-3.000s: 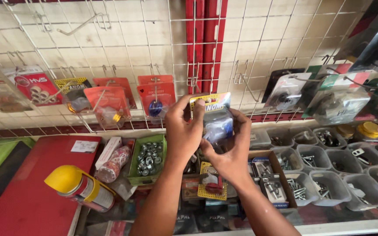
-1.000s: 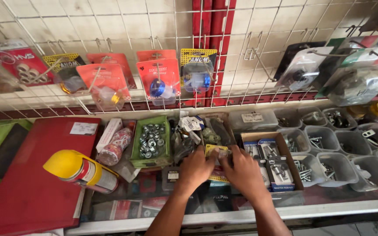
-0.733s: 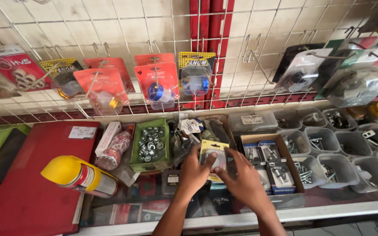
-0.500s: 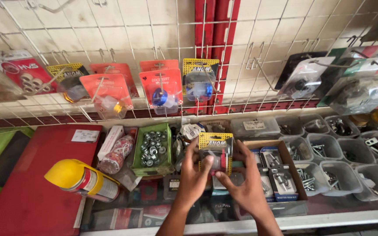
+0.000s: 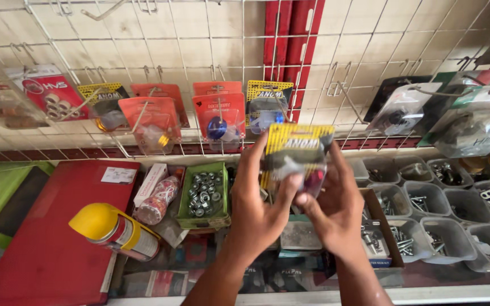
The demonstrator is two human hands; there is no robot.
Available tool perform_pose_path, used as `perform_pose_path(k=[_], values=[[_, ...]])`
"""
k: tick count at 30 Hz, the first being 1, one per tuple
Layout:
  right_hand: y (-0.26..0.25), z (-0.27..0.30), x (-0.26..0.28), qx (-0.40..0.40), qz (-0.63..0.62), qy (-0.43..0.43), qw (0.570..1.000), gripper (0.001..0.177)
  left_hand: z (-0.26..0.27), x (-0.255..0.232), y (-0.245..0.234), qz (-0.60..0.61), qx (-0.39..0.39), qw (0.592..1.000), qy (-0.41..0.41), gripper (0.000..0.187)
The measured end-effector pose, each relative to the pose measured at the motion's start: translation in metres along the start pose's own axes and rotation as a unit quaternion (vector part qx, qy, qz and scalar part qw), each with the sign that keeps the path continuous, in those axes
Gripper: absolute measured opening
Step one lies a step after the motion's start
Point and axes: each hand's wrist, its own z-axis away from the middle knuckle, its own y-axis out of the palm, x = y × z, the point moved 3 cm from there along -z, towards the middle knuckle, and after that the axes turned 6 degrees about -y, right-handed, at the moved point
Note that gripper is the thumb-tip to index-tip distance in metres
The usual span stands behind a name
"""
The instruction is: The person picks up several packaged motorcycle parts from a counter and a shelf and hangs them onto hooks on a wire mesh wall rack.
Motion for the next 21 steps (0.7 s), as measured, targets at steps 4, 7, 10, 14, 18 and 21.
perform_pose_path(k=[4, 7, 10, 14, 18, 21], values=[[-0.003, -0.011, -0.007, 0.001, 0.022, 0.018, 1.0, 0.088, -0.012, -0.002, 0.0, -0.028, -0.021, 0.999, 0.008, 0.063], [-0.004, -0.015, -0.019, 0.002, 0.033, 0.031, 0.999, 0.087, -0.016, 0.01, 0.003, -0.027, -0.032, 0.999, -0.016, 0.062], [-0.006, -0.021, -0.035, 0.007, 0.049, 0.056, 0.997, 0.086, -0.02, 0.029, 0.006, -0.046, -0.036, 0.998, -0.028, 0.063], [-0.007, -0.031, -0.065, 0.004, 0.047, 0.083, 0.995, 0.085, -0.028, 0.057, 0.01, -0.072, -0.045, 0.996, -0.021, 0.064], [-0.006, -0.041, -0.084, -0.006, 0.096, 0.035, 0.995, 0.082, -0.029, 0.075, 0.016, -0.144, -0.083, 0.986, -0.021, 0.064], [-0.004, -0.047, -0.092, -0.01, 0.193, -0.019, 0.981, 0.079, -0.025, 0.082, 0.025, -0.156, -0.086, 0.984, -0.012, 0.068]])
